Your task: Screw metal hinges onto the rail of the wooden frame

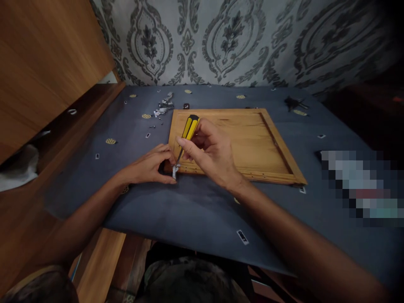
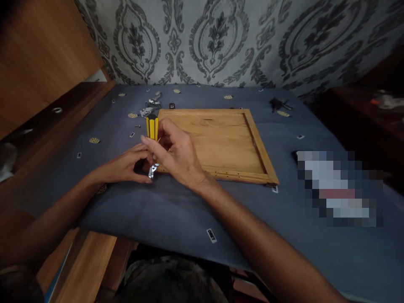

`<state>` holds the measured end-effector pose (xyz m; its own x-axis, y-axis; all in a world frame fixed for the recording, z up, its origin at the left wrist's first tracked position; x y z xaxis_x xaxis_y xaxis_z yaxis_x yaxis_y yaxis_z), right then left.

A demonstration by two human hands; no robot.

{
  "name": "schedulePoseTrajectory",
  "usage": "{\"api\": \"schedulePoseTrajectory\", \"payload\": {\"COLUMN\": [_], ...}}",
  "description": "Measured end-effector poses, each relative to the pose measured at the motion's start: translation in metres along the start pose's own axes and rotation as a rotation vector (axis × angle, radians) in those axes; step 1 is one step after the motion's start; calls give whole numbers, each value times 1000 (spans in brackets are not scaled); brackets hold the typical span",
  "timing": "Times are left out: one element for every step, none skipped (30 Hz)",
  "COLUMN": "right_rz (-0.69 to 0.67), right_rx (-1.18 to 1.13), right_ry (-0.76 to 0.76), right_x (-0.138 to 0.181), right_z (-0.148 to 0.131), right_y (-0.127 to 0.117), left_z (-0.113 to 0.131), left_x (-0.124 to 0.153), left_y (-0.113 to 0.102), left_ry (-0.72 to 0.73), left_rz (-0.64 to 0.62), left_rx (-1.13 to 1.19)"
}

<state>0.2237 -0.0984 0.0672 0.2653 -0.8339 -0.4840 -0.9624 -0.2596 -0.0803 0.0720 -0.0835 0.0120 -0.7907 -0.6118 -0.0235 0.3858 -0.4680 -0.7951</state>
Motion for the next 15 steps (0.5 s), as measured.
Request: {"api": "schedulePoseTrajectory", "payload": {"right_rz": [-4,-8,-12,-13,-14,-16,-15,-14,-13,-15,-17,-21,-26,-34,-40], "right_rx": [2,5,7,8,8,5,3,3,5,7,9,11,14,16,20], "right_ry": [5,11,18,22,26,29,31,30,28,25,21,22,29,39,48], "right_x": [0,0,0,1,1,1,1,1,1,1,1,1,2,2,2], "right_z": [2,3,4,4,5,6,6,7,8,8,9,9,10,12,13], "right_y": [1,1,2,2,3,3,3,3,3,3,3,4,4,5,6], "left_z": [0,-1,-1,0,0,0,0,0,0,1,1,1,2,2,2], "left_x": [0,0,0,-1,-1,-1,-1,-1,-1,-1,-1,0,0,0,0], "left_y": [0,0,0,0,0,-1,-1,0,0,0,0,0,0,0,0], "left_ry": [-7,-12,-15,-15,-14,-14,-14,-12,-8,-1,5,10,12,14,14], "left_rz": [-2,-5,-7,-7,-5,-3,-3,-2,-1,-1,-3,-1,1,3,4], "left_rx": [-4,-7,-10,-11,-10,-8,-6,-4,-2,-1,-1,-2,-3,-5,-4]}}
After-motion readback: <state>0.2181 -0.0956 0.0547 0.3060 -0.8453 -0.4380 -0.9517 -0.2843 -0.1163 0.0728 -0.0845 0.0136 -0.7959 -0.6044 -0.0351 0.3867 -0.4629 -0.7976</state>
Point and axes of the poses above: each hand's wrist, its own x-axis away from the middle knuckle, its own y-axis out of the palm, z = x × y, the point moved 7 cm from there along -x, towards the middle knuckle, and after that the axes turned 4 degrees about -z, right-handed, at the moved point
